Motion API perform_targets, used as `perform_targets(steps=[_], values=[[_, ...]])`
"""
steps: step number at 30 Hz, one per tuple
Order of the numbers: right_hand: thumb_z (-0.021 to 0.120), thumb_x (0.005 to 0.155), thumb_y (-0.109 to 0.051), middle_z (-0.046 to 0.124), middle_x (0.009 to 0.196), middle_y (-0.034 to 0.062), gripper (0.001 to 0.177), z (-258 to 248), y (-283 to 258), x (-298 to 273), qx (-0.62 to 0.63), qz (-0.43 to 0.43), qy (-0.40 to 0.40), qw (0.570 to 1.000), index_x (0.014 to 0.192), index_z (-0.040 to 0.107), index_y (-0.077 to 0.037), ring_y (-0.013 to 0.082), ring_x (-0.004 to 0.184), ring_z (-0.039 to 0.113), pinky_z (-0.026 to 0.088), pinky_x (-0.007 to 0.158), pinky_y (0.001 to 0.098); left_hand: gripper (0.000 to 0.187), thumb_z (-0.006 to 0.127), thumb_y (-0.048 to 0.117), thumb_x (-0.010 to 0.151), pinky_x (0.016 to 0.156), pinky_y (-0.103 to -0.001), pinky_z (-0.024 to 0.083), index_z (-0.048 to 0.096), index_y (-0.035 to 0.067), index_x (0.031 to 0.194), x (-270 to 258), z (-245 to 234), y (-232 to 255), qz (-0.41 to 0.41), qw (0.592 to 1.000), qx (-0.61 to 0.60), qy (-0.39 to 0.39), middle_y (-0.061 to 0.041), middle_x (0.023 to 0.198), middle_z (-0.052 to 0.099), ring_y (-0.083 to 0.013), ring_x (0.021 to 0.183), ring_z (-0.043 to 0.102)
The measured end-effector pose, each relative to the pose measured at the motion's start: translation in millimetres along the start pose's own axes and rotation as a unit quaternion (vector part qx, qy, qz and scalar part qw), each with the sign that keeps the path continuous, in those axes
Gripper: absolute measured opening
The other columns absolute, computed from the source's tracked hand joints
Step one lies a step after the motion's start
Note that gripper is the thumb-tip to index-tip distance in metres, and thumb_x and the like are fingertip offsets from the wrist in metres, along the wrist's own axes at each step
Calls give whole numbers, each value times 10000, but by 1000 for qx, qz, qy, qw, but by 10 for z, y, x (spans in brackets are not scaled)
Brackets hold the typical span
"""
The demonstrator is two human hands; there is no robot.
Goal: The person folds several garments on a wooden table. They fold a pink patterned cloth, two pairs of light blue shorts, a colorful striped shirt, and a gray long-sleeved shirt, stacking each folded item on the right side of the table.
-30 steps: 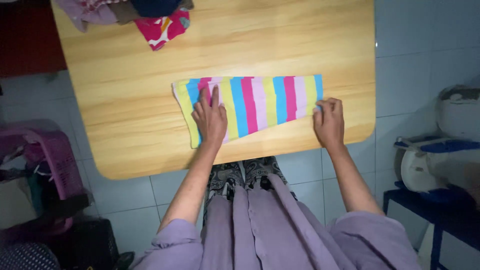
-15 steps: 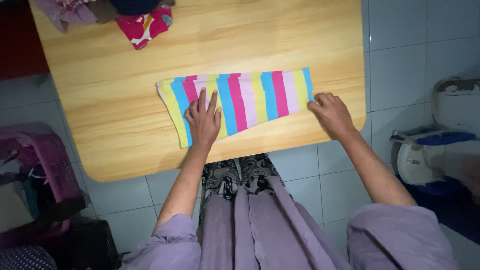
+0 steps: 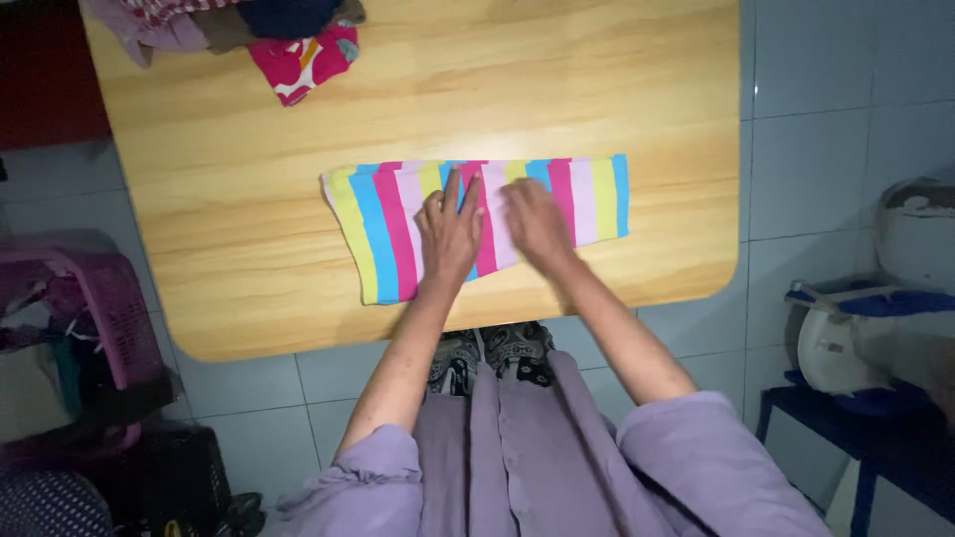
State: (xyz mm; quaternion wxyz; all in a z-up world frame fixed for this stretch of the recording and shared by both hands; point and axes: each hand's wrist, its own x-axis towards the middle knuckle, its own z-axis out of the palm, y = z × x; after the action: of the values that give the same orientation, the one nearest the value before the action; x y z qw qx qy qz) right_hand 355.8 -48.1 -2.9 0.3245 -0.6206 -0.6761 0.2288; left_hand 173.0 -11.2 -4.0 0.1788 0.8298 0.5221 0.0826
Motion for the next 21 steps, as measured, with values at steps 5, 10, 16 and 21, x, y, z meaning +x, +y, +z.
perform_targets(steps=[5,10,16,21], values=[[628,987,-54,592,1211,197,203,-621,595,-99,-186,113,109,970,1190,641,-44,395,1166,549,430,1009,508,566,624,271,991,1066,-526,343,482,217,1536,-19,-40,-149,-21,1000,11,10,-91,1644,320,-328,1222,454],[622,1051,-130,545,1267,183,266,-969,554,-226,-174,170,130,961,1279,585,1,375,1214,514,400,1040,502,544,611,268,998,1090,-537,302,496,172,1520,-80,-22,-231,-33,999,-21,10,-101,1642,339,-331,1284,429],[739,967,-295,526,1234,152,352,-1011,276,-541,-161,292,114,936,1168,610,-36,343,1213,481,360,993,501,554,679,213,982,1126,-577,228,501,94,1493,-349,-288,-581,-161,979,-30,118,-165,1512,397,-353,1417,341],[782,907,-277,549,1149,169,336,-895,219,-488,-196,323,88,922,1076,611,-42,359,1134,521,385,930,516,668,748,203,942,1132,-582,242,411,23,1490,-616,-539,-609,-240,954,-100,149,-196,1472,365,-396,1394,324]])
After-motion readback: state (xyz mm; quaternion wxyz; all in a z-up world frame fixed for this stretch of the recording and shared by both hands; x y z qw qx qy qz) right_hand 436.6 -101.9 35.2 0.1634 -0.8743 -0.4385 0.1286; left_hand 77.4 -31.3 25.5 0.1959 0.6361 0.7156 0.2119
